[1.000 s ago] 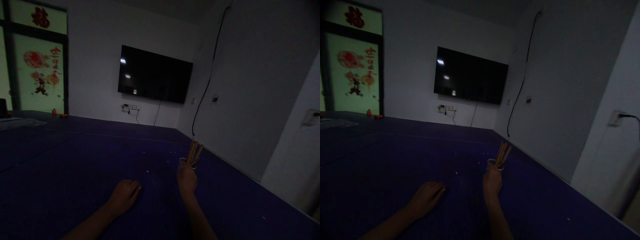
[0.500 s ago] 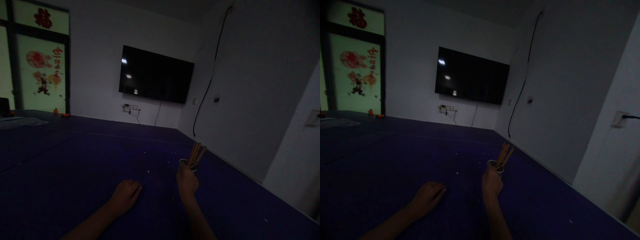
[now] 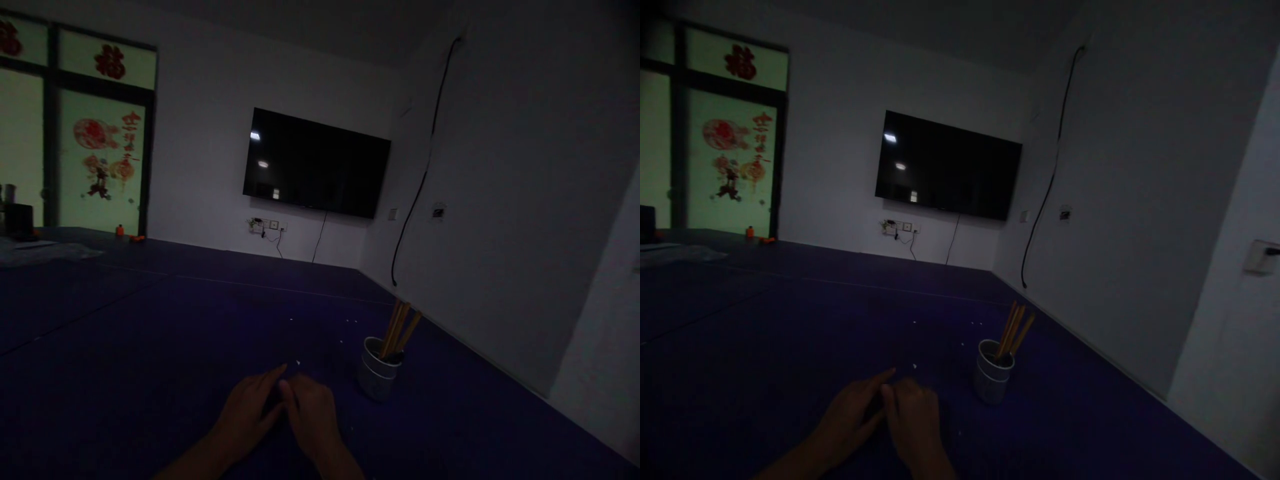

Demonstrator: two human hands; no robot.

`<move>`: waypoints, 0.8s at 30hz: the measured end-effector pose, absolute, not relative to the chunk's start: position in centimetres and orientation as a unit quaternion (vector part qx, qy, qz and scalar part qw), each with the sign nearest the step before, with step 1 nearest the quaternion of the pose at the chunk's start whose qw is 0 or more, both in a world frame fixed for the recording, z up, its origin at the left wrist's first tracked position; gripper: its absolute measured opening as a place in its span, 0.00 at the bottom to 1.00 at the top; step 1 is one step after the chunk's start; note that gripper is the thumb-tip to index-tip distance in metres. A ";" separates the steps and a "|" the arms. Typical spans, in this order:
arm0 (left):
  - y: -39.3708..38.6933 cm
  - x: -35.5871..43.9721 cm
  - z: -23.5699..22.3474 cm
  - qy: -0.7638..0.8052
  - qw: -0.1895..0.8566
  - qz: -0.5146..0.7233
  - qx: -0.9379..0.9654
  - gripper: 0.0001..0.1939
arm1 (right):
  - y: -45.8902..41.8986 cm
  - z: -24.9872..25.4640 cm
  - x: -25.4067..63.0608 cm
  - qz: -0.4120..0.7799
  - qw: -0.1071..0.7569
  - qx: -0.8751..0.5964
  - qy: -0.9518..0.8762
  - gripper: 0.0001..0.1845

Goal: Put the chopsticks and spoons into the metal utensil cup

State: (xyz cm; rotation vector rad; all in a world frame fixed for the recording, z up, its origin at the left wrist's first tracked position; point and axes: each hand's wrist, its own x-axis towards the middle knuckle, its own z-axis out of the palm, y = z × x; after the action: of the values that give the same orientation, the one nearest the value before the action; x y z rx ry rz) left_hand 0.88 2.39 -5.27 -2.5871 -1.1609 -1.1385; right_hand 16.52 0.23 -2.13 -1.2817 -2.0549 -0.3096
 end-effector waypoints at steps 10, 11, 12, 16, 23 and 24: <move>2.4 1.3 -5.5 -0.378 0.020 -0.321 -0.868 0.09 | -0.6 -2.3 15.6 -0.062 0.301 -0.430 -0.849 0.23; 2.4 1.3 -5.5 -0.381 0.025 -0.312 -0.870 0.09 | -0.6 -2.2 15.6 -0.062 0.300 -0.433 -0.848 0.23; 2.5 1.3 -5.5 -0.384 0.031 -0.302 -0.872 0.08 | -0.7 -2.2 15.5 -0.063 0.299 -0.432 -0.848 0.23; 2.7 1.3 -5.5 -0.385 0.081 -0.267 -0.880 0.07 | -0.6 -2.1 15.4 -0.065 0.295 -0.420 -0.856 0.24; 2.7 1.3 -5.2 -0.368 0.117 -0.269 -0.882 0.09 | -0.3 -2.0 15.7 -0.073 0.265 -0.407 -0.871 0.26; 2.6 1.3 -5.2 -0.369 0.117 -0.265 -0.883 0.09 | -0.3 -1.9 15.7 -0.079 0.258 -0.408 -0.872 0.25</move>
State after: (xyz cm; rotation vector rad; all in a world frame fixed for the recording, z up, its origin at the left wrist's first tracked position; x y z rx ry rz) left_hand 1.30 2.60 -5.17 -2.5835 -1.0810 -0.7764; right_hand 15.72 -0.28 -1.93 -1.1056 -2.3654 -0.2132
